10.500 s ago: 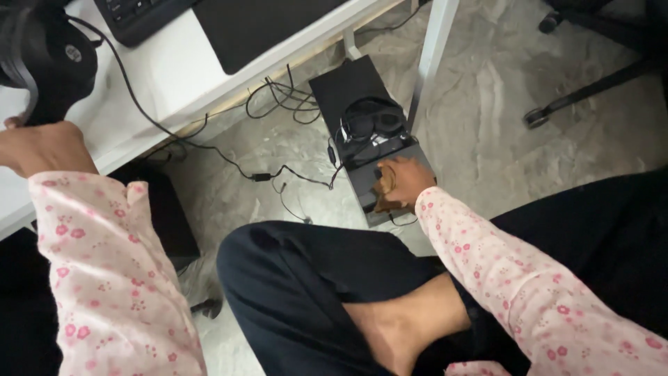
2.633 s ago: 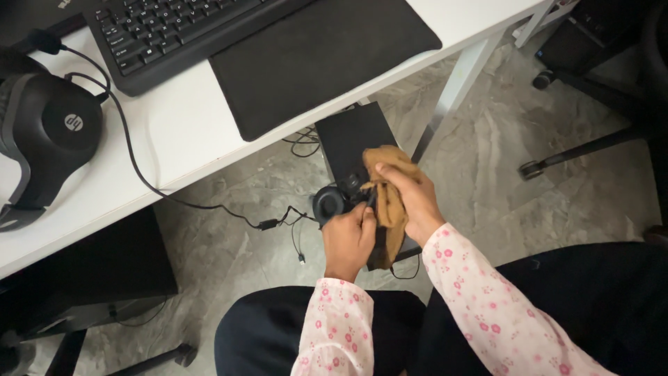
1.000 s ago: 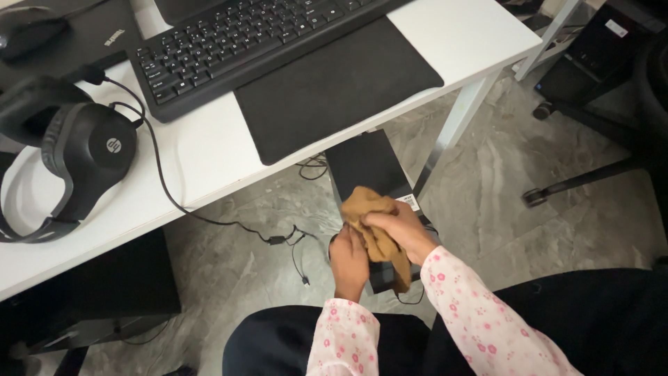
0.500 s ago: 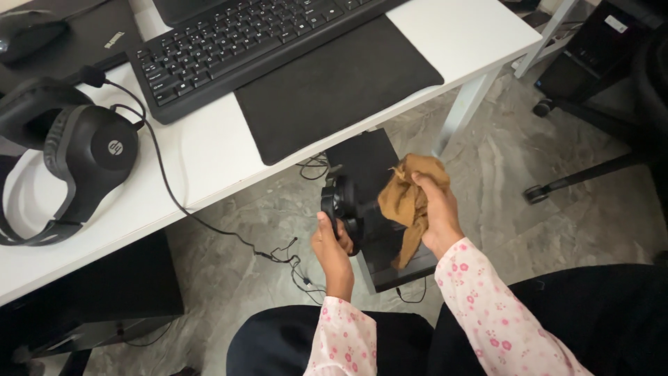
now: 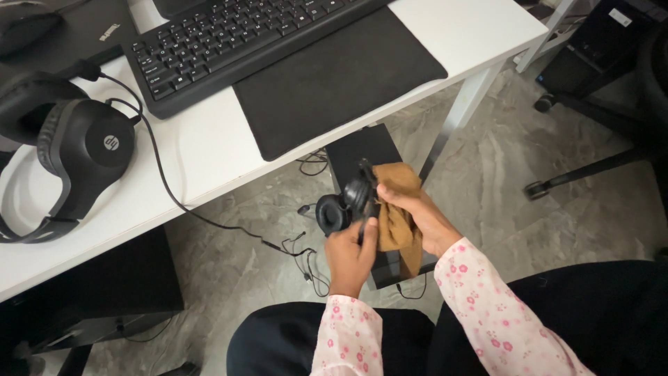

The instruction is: The person sits on the floor and uses a cloth to wipe the ear cups and headband of a pair of black headphones. They then wipe the top of a black computer tower before returning to clean the headphones again.

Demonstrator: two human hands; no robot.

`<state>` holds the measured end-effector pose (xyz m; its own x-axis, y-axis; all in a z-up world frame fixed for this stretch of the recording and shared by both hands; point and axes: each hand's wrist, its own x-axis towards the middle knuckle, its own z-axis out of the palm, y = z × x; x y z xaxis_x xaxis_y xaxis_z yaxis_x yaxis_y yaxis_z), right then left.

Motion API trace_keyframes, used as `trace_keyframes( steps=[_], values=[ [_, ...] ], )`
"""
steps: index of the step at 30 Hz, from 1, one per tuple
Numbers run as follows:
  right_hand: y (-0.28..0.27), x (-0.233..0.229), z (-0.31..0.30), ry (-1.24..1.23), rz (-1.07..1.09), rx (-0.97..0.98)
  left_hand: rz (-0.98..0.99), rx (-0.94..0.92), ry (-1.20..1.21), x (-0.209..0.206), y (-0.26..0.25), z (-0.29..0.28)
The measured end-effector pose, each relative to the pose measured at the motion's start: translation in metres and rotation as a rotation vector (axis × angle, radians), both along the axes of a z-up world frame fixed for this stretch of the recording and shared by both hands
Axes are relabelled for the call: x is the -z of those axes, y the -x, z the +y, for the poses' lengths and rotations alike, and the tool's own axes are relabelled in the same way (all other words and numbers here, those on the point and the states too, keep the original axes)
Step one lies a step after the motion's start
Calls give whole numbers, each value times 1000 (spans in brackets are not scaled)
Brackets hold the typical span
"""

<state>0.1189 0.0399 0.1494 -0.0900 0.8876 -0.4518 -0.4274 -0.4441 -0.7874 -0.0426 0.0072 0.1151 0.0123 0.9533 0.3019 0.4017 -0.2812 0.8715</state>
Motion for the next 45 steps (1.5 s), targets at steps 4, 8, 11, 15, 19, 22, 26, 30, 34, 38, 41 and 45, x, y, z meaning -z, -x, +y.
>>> trace_keyframes(
  steps=[4, 8, 11, 15, 19, 22, 26, 30, 34, 38, 41, 45],
  values=[
    [-8, 9, 6, 20, 121, 148, 135, 127, -121, -18, -3, -6],
    [-21, 21, 9, 44, 127, 166, 123, 198, -106, -24, -2, -5],
    [-18, 24, 10, 56, 138, 160, 123, 168, -23, -24, 1, -2],
    [-12, 16, 8, -42, 32, 200, 91, 46, 37, -18, -2, 0],
    [-2, 9, 2, -122, -73, 153, -143, -27, 99, -6, -8, 4],
    [1, 3, 3, -126, -22, 194, -153, -52, 43, -2, -6, 3],
    [-19, -6, 12, -89, 72, 291, -216, -164, 156, 5, -4, 8],
    [-33, -3, 15, -138, -133, 272, -631, -198, 174, 27, 0, 13],
    [-29, -11, 4, -392, -1307, 93, -944, -153, 170, 46, 13, 22],
    [-26, -13, 8, -201, -733, -44, -986, -46, 198, 54, 12, 19],
    [-29, -7, 8, -83, -258, -181, -933, 80, 217, 58, 13, 14],
    [-31, -4, 8, -78, -293, -223, -970, 129, 212, 55, 15, 14]
  ],
)
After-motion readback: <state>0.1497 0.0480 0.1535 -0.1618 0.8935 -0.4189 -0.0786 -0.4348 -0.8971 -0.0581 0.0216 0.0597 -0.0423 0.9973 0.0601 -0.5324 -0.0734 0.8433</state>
